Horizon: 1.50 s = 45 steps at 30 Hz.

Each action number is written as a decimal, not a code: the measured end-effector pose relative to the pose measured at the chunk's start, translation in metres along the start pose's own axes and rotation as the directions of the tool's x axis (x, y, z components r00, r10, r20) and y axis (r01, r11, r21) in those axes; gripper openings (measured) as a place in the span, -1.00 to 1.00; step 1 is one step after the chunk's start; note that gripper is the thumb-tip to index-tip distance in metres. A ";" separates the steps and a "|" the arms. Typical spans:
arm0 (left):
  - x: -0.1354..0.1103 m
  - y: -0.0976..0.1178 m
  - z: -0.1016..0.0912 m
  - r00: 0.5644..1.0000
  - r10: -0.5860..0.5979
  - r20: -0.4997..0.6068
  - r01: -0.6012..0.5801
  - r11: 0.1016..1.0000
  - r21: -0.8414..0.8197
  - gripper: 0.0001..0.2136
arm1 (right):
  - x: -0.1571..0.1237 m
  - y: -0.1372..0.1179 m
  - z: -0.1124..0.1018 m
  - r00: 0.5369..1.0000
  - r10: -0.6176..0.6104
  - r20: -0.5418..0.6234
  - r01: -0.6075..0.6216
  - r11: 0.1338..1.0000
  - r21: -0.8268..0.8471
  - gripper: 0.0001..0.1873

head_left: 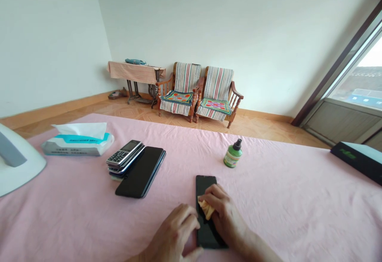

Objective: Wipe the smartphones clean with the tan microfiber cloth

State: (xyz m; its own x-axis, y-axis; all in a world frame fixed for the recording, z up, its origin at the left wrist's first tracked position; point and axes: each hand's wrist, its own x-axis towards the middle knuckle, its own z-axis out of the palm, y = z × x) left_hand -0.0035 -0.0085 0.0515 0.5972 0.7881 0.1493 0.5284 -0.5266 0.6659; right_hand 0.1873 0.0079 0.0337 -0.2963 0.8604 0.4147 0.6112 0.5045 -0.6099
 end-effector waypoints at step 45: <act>0.007 -0.011 -0.007 0.994 0.105 -0.007 -0.102 0.979 0.175 -0.28 | -0.021 0.009 -0.020 0.970 0.187 -0.154 -0.197 0.979 -0.052 -0.71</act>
State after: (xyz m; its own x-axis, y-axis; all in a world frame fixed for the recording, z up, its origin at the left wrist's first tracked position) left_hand -0.0095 0.0052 0.0499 0.6451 0.7308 0.2232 0.5622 -0.6517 0.5091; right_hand 0.2137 -0.0066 0.0328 -0.0604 0.9178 0.3924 0.6950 0.3209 -0.6435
